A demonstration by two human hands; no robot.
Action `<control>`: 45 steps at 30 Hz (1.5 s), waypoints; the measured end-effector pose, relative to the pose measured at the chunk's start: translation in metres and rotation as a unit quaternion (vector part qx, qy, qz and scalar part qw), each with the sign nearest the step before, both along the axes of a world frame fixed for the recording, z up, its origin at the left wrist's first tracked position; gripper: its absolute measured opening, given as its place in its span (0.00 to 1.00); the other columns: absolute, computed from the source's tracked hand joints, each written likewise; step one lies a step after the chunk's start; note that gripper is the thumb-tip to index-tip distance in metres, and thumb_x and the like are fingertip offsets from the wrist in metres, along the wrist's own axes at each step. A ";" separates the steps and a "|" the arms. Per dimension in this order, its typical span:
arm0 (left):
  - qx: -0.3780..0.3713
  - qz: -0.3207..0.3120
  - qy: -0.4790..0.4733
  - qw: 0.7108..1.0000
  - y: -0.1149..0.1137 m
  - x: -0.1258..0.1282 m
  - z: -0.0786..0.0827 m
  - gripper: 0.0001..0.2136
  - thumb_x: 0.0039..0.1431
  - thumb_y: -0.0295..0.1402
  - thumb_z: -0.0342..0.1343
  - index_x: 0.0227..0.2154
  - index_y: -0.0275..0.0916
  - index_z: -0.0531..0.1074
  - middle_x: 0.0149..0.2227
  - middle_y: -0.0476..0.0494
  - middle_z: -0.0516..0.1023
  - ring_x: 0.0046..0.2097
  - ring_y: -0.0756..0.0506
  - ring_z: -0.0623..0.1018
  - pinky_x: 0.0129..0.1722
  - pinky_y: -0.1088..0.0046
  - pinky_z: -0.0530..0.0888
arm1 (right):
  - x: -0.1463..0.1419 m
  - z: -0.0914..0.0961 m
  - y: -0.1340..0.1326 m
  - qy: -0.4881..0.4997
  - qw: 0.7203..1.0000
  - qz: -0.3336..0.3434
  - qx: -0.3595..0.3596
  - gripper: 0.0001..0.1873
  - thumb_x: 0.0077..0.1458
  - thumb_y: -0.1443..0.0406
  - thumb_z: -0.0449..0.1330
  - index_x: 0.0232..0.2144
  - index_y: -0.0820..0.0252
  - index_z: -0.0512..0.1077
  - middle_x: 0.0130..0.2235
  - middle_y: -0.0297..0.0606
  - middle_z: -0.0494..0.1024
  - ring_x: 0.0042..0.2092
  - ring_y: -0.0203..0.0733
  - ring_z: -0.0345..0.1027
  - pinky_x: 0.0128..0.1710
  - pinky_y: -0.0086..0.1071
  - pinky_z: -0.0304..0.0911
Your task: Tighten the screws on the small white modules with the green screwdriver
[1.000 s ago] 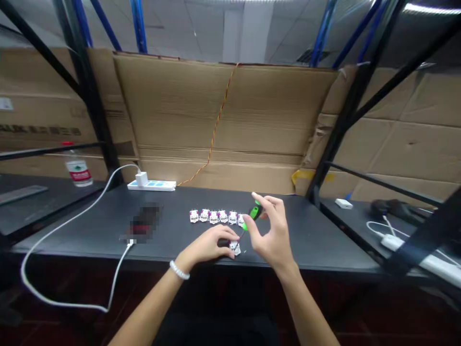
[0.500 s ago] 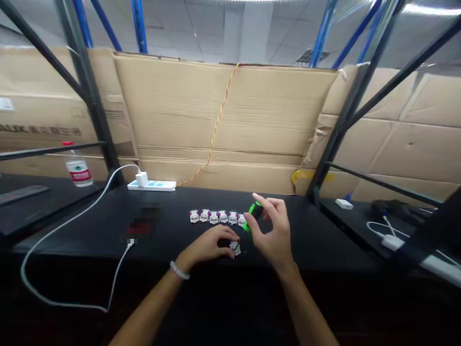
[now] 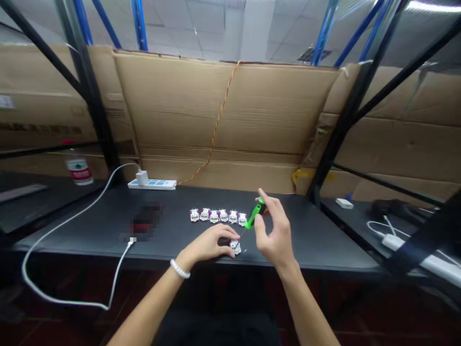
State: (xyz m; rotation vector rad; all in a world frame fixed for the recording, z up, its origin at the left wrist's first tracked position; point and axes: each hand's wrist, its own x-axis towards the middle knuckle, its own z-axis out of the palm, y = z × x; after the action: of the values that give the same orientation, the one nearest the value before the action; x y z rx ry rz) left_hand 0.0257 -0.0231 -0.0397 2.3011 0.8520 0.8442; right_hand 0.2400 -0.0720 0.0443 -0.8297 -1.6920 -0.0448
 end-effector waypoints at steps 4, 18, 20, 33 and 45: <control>0.004 -0.003 0.000 1.000 0.000 0.000 0.000 0.21 0.52 0.40 0.77 0.49 0.44 0.85 0.52 0.41 0.84 0.55 0.38 0.81 0.60 0.60 0.74 | 0.000 0.000 0.001 0.001 1.000 -0.024 0.002 0.26 0.65 0.62 0.63 0.63 0.56 0.72 0.50 0.46 0.73 0.49 0.49 0.72 0.48 0.45 0.74; -0.002 0.001 0.000 1.000 0.000 0.000 0.000 0.22 0.52 0.39 0.78 0.50 0.44 0.84 0.53 0.41 0.84 0.55 0.38 0.81 0.61 0.61 0.73 | -0.005 -0.002 0.004 0.015 0.999 -0.043 0.029 0.25 0.63 0.62 0.66 0.62 0.54 0.74 0.50 0.44 0.68 0.50 0.49 0.71 0.54 0.48 0.73; 0.001 0.001 0.001 1.000 0.000 0.000 -0.002 0.22 0.53 0.39 0.77 0.51 0.45 0.84 0.53 0.42 0.84 0.55 0.39 0.80 0.60 0.61 0.73 | -0.006 -0.004 0.007 0.025 0.998 -0.057 0.033 0.23 0.64 0.61 0.67 0.60 0.52 0.76 0.49 0.42 0.67 0.47 0.46 0.71 0.53 0.47 0.74; 0.000 0.005 0.000 1.000 -0.001 0.000 0.000 0.20 0.52 0.38 0.78 0.48 0.45 0.85 0.52 0.42 0.84 0.55 0.38 0.81 0.60 0.61 0.74 | -0.009 -0.003 0.004 0.040 0.999 0.013 -0.003 0.21 0.65 0.65 0.62 0.59 0.55 0.72 0.52 0.47 0.77 0.51 0.50 0.75 0.48 0.44 0.77; -0.006 0.002 -0.003 1.000 -0.001 0.000 0.000 0.20 0.52 0.38 0.78 0.49 0.44 0.85 0.52 0.42 0.84 0.54 0.38 0.81 0.59 0.61 0.74 | -0.011 -0.003 0.004 0.040 0.999 0.031 -0.018 0.29 0.64 0.68 0.58 0.66 0.54 0.67 0.54 0.45 0.81 0.52 0.50 0.77 0.56 0.47 0.73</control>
State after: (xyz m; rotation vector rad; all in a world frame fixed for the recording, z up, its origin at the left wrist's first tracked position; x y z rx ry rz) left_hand 0.0261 -0.0237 -0.0395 2.2859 0.8573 0.8454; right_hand 0.2287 -0.0682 0.0414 -0.7959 -1.6463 0.0613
